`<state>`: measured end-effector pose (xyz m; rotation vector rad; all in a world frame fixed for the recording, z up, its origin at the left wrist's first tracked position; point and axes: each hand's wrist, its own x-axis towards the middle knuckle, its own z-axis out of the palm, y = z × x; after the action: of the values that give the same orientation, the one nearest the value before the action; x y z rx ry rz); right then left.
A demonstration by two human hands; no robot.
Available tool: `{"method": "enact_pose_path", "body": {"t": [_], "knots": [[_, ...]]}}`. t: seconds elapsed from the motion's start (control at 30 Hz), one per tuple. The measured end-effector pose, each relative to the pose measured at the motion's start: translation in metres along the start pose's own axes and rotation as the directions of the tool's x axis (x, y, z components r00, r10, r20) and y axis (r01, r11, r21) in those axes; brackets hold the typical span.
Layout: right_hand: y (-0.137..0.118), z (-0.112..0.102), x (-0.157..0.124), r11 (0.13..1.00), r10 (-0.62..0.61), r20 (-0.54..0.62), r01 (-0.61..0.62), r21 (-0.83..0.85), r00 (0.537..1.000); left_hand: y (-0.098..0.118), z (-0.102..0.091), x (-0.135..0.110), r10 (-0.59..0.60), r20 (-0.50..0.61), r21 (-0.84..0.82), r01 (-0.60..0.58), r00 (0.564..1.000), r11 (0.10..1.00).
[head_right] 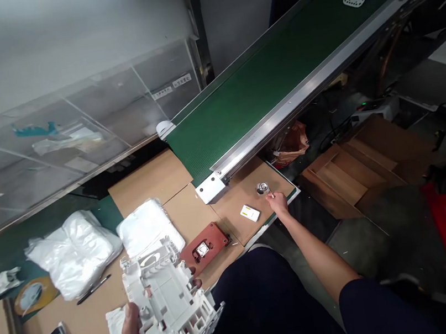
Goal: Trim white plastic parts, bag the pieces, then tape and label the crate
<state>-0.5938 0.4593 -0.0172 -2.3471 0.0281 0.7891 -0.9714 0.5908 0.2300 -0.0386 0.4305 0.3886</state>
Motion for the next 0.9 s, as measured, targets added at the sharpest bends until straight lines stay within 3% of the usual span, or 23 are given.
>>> {"method": "enact_pose_path", "body": {"t": [0.2,0.33,0.43,0.57,0.67,0.77,0.9], "knots": [[-0.028,-0.017,-0.024,0.996,-0.065,0.009,0.064,0.057,0.998,-0.005,0.016,0.003,-0.037,-0.118,0.016,0.039,0.992,0.999],[-0.074,-0.021,-0.091,0.968,-0.198,0.146,0.17,0.187,0.969,-0.009,0.033,-0.002,0.02,-0.09,0.074,-0.013,0.996,0.997],[-0.116,-0.03,-0.166,0.928,-0.326,0.344,0.229,0.295,0.88,-0.011,0.037,-0.008,0.091,-0.13,0.124,-0.075,0.987,0.989],[-0.167,-0.044,-0.254,0.864,-0.5,0.58,0.329,0.38,0.643,-0.013,0.033,-0.023,0.187,-0.217,0.182,-0.149,0.958,0.972],[-0.191,-0.042,-0.291,0.869,-0.487,0.692,0.377,0.321,0.532,-0.017,0.027,-0.035,0.268,-0.288,0.238,-0.203,0.919,0.95],[-0.2,-0.033,-0.305,0.882,-0.444,0.755,0.383,0.273,0.483,-0.021,0.021,-0.044,0.329,-0.344,0.315,-0.222,0.879,0.923],[-0.201,-0.027,-0.31,0.881,-0.422,0.77,0.415,0.225,0.478,-0.025,0.016,-0.05,0.458,-0.342,0.473,-0.271,0.82,0.838]]}}
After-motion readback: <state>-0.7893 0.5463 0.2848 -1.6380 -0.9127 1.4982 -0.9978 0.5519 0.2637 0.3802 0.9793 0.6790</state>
